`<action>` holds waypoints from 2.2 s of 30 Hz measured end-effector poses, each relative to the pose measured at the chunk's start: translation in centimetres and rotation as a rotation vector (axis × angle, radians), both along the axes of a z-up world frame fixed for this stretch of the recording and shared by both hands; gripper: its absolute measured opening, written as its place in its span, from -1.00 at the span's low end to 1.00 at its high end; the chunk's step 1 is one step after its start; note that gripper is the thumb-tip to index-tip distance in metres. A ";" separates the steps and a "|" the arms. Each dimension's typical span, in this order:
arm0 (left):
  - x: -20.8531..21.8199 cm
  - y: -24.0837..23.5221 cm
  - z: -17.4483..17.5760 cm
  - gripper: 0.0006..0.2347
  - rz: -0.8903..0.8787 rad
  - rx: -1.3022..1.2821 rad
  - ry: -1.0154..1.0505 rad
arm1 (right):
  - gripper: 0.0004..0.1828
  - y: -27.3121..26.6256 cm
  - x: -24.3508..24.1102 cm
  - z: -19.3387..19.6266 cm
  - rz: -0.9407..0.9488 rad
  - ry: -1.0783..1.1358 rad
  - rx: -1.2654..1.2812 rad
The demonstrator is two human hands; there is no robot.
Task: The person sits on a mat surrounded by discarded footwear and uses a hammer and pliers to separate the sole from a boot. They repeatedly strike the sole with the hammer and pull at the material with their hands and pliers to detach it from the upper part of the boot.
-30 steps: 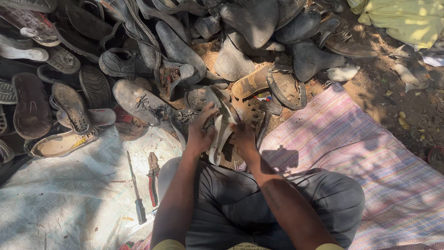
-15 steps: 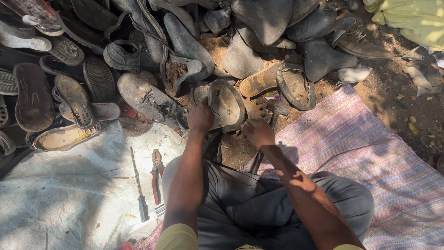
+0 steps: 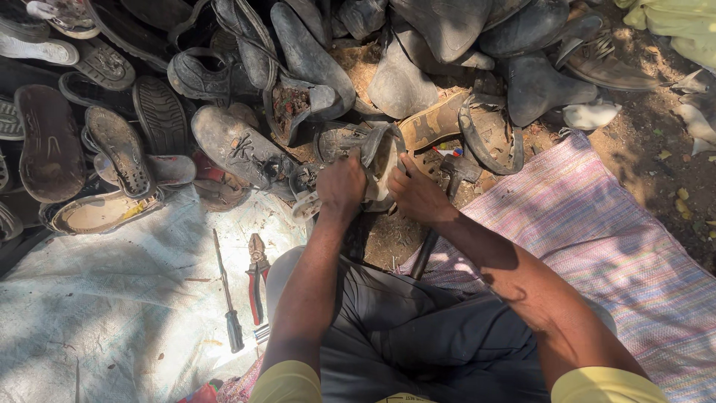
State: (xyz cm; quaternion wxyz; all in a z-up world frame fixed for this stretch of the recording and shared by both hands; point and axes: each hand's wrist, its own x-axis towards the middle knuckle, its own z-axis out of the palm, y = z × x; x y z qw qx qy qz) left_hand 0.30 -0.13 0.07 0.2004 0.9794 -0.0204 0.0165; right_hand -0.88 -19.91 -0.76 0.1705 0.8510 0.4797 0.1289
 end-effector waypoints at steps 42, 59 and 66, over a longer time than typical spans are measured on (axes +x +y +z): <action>-3.3 -4.0 -3.2 -0.56 0.308 -0.551 0.326 | -0.37 34.0 -12.2 -4.5 -0.254 1.017 -0.588; -3.1 -3.7 -5.5 -0.51 0.304 -0.515 0.235 | -0.66 36.1 -10.5 -14.0 -0.554 1.058 -0.292; -2.7 -3.0 -6.0 -0.61 0.284 -0.423 0.247 | -0.53 35.4 -8.9 -6.7 -0.868 1.418 0.452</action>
